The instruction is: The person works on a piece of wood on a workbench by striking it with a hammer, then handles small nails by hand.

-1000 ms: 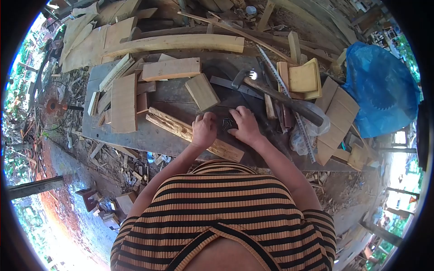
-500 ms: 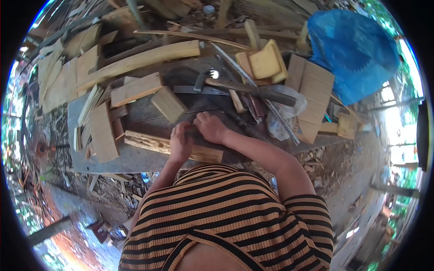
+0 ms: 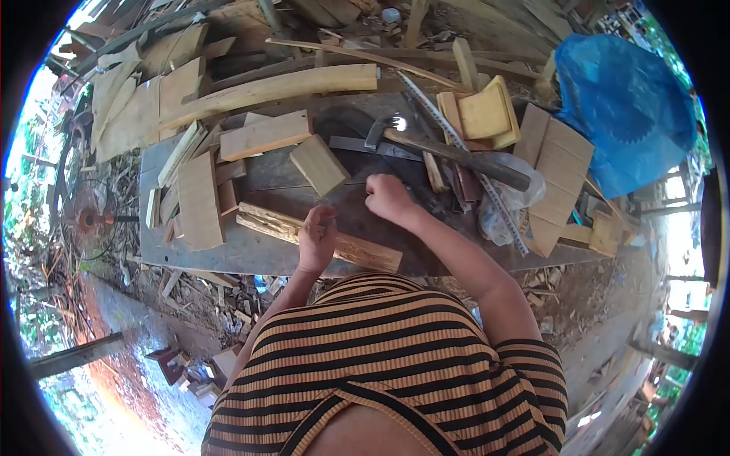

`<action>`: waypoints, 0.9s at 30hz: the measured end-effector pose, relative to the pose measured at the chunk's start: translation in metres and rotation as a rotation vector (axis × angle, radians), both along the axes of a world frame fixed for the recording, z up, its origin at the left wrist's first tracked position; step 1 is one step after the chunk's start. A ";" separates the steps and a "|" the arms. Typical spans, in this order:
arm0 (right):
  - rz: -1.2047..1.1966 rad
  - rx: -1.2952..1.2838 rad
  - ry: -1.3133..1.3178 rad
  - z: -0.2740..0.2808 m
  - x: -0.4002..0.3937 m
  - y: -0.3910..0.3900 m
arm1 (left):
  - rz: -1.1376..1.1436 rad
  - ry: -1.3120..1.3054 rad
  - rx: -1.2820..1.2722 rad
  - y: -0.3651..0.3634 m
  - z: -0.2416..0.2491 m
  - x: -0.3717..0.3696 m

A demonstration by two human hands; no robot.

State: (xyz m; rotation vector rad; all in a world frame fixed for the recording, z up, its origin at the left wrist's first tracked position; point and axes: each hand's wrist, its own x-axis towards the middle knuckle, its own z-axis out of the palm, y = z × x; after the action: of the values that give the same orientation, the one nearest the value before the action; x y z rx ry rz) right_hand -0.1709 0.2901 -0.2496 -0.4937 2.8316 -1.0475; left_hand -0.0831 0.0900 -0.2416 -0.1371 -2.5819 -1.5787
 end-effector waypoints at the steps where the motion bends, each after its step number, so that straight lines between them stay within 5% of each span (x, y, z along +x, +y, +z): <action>1: -0.013 -0.120 -0.047 0.001 -0.004 0.007 | 0.025 -0.070 0.127 0.001 0.003 0.000; 3: -0.024 -0.239 -0.095 0.005 -0.007 0.017 | 0.052 -0.138 0.254 0.002 0.004 -0.002; 5: -0.251 -0.689 -0.689 0.015 -0.009 0.023 | 0.046 -0.142 0.111 0.002 0.004 -0.007; 11: -0.253 -1.410 -0.958 0.012 0.011 0.045 | -0.182 -0.019 -0.435 0.024 0.011 -0.026; 16: -0.121 -1.994 -1.044 0.008 0.037 0.051 | -0.237 -0.077 -0.451 0.037 0.007 -0.030; 27: -0.296 -1.687 -1.011 0.013 0.054 0.063 | -0.224 -0.008 -0.513 0.044 -0.003 -0.038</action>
State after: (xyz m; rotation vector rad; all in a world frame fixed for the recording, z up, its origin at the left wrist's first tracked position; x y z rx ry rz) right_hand -0.1173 0.3529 -0.2367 0.3910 0.7136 -2.4871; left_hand -0.1212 0.1340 -0.2449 -0.4762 -3.0032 -0.9245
